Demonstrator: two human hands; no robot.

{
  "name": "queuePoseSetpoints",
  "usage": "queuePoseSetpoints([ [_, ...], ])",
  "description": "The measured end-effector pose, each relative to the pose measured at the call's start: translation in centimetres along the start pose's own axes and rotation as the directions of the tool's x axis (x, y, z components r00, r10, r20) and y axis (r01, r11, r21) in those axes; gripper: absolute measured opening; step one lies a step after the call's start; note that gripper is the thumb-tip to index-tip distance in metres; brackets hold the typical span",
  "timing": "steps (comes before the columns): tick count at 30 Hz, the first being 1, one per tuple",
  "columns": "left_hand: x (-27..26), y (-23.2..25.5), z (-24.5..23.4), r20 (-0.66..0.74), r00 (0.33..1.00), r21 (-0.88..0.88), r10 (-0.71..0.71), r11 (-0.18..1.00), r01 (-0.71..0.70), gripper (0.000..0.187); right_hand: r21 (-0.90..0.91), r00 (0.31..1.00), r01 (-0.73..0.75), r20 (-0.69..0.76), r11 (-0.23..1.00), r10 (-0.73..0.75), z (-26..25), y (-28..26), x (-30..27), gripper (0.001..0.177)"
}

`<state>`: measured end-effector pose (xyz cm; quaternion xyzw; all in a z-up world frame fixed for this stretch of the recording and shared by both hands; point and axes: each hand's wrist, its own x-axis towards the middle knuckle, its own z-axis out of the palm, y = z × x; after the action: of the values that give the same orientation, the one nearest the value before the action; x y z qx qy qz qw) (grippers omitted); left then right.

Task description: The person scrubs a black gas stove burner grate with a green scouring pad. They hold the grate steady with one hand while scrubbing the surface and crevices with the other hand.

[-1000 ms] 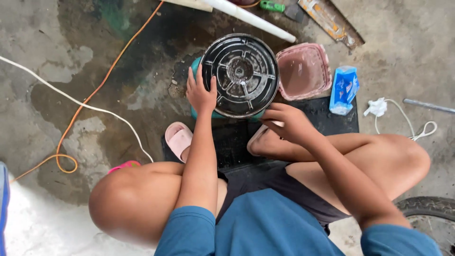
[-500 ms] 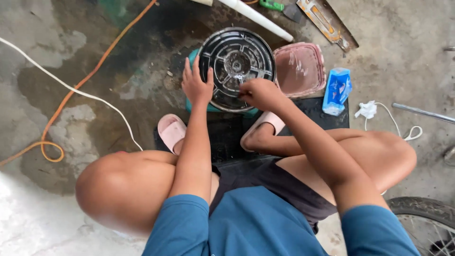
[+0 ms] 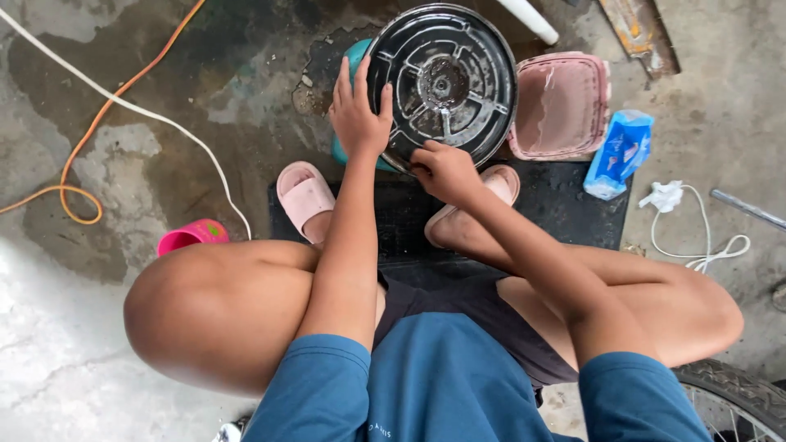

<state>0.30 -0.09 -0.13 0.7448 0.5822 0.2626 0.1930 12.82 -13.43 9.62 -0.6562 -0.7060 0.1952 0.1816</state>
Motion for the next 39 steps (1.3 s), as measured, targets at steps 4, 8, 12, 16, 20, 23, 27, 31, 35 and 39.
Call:
queuePoseSetpoints([
  [4, -0.2, -0.8, 1.3, -0.054, 0.998, 0.018, 0.036, 0.999, -0.035, 0.052, 0.063, 0.995, -0.047, -0.080, 0.997, 0.052, 1.6, -0.9, 0.7, 0.012],
  [8, -0.6, -0.6, 0.5, -0.041, 0.999, -0.001, 0.031, 1.000, -0.031, 0.053, -0.100, 1.000, -0.014, 0.010, 0.995, 0.015, -0.2, 1.7, -2.4, 0.014],
  [12, -0.3, -0.1, 0.5, -0.041, 0.999, 0.003, 0.012, 1.000, -0.012, 0.049, -0.081, 0.995, 0.094, 0.027, 0.992, -0.092, -1.6, 3.0, -2.4, 0.014],
  [16, -0.1, -0.7, 1.0, -0.067, 0.998, 0.001, 0.019, 1.000, -0.019, 0.046, -0.051, 0.996, 0.058, -0.066, 0.997, -0.062, 1.7, -0.8, 1.4, 0.017],
  [20, -1.0, -1.3, 1.4, -0.085, 0.995, 0.006, 0.057, 0.998, -0.057, 0.046, -0.040, 0.996, 0.003, -0.089, 0.999, -0.006, 1.7, -0.1, -0.9, 0.013],
  [23, -0.2, -0.9, 1.3, -0.090, 0.994, 0.016, 0.057, 0.998, -0.056, 0.046, -0.115, 0.999, 0.034, -0.004, 0.993, -0.034, -1.0, 3.6, -3.1, 0.015],
  [27, -0.3, -0.5, 0.5, -0.093, 0.994, -0.002, 0.060, 0.998, -0.061, 0.051, -0.066, 0.988, 0.026, 0.152, 0.997, -0.016, -0.9, 3.8, -2.9, 0.016],
  [31, -0.3, -0.9, 1.2, -0.085, 0.995, 0.019, 0.046, 0.999, -0.045, 0.049, -0.013, 0.997, 0.038, -0.062, 0.999, -0.039, 2.5, 0.3, 0.4, 0.016],
  [35, -0.7, -0.8, 1.0, -0.115, 0.990, -0.012, 0.081, 0.996, -0.083, 0.046, 0.003, 0.999, 0.041, 0.002, 0.999, -0.041, 1.0, 2.5, -2.0, 0.013],
  [39, -0.4, -0.4, 1.1, -0.088, 0.995, 0.020, 0.042, 0.999, -0.040, 0.046, 0.015, 0.988, 0.064, 0.139, 0.998, -0.066, -3.1, 4.9, -3.6, 0.022],
])
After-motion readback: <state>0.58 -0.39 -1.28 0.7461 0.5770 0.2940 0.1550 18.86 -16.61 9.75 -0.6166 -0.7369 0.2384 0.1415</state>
